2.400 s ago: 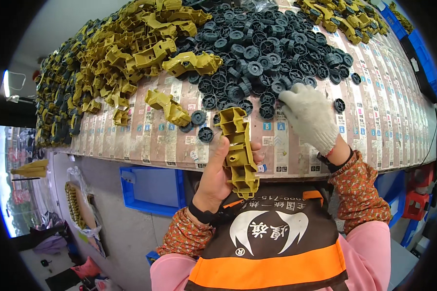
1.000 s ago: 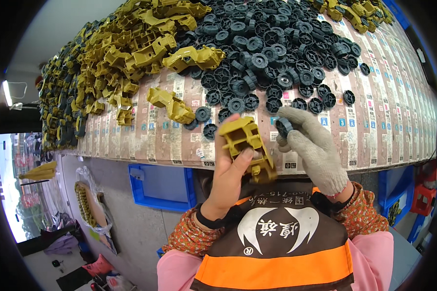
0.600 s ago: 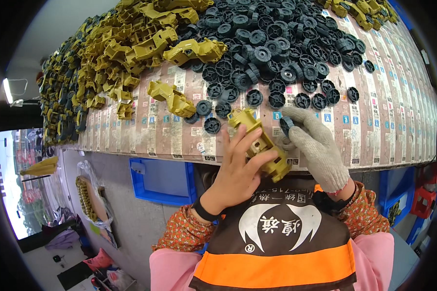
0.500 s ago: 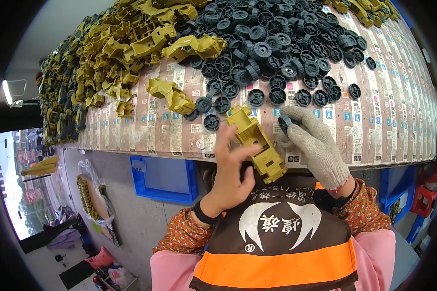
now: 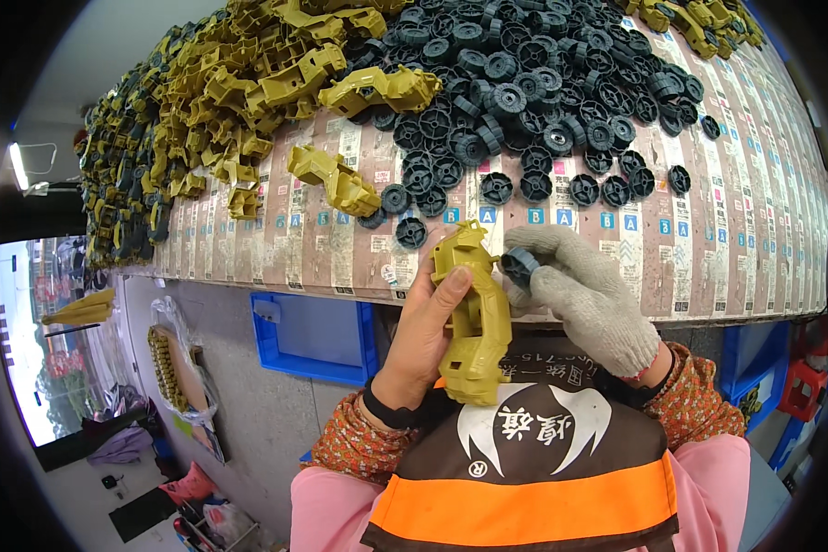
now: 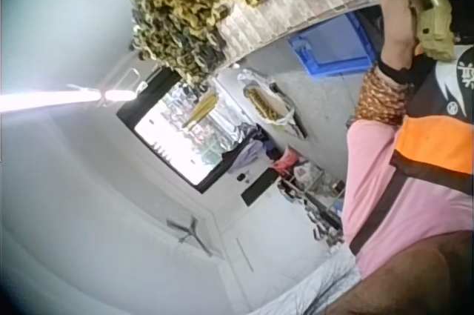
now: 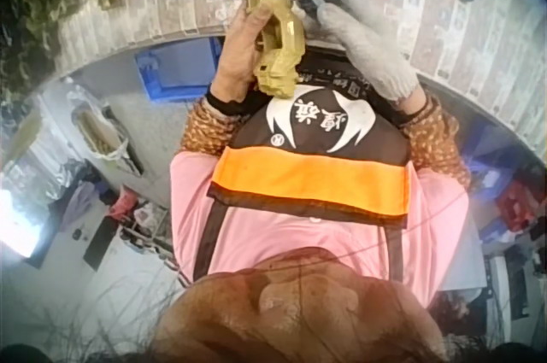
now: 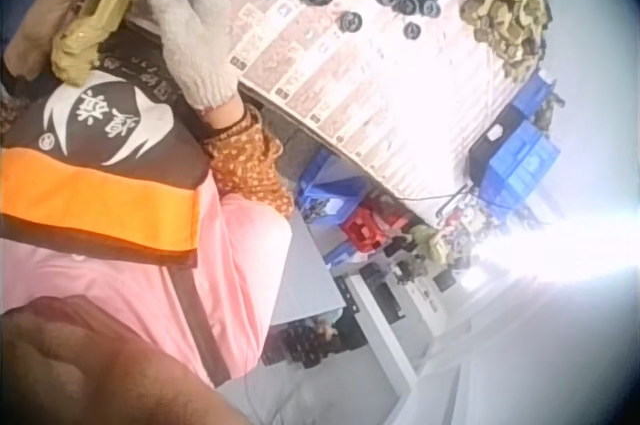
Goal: The person sits at a table and repeatedly picks up yellow plastic housings and black circular wheels. They insert the wheels into the housings one by one and place the assembled units on the table. The task involves repetitive manual assembly of small plastic components.
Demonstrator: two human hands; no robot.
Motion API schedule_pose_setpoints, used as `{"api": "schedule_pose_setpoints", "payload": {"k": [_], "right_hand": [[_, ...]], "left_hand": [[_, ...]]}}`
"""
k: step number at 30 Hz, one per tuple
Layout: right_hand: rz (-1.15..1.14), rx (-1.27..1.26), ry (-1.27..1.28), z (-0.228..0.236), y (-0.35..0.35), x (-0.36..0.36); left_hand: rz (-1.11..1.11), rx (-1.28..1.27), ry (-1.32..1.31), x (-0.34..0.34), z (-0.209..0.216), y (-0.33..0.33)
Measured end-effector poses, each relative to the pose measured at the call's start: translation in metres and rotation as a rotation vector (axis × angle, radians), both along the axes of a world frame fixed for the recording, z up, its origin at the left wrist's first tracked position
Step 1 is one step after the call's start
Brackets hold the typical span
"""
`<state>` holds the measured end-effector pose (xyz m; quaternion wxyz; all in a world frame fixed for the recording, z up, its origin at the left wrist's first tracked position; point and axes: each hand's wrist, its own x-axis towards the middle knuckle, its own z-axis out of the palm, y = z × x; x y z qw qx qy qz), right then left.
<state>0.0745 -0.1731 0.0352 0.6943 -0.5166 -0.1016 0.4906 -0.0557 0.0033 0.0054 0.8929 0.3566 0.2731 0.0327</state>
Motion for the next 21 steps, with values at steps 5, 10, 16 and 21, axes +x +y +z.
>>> {"api": "schedule_pose_setpoints", "payload": {"k": [5, 10, 16, 21], "right_hand": [[-0.040, -0.076, -0.167, -0.014, -0.003, 0.008], [-0.049, -0.035, -0.206, -0.010, 0.001, 0.001], [-0.040, -0.088, -0.209, -0.007, -0.001, 0.003], [-0.003, -0.246, -0.821, -0.021, -0.008, -0.001]], "left_hand": [[-0.054, 0.011, -0.020, -0.001, -0.002, -0.001], [-0.033, 0.143, -0.050, 0.005, -0.001, -0.017], [-0.041, 0.339, -0.074, 0.012, -0.003, -0.023], [-0.045, 0.669, -0.160, 0.013, -0.013, -0.031]]}}
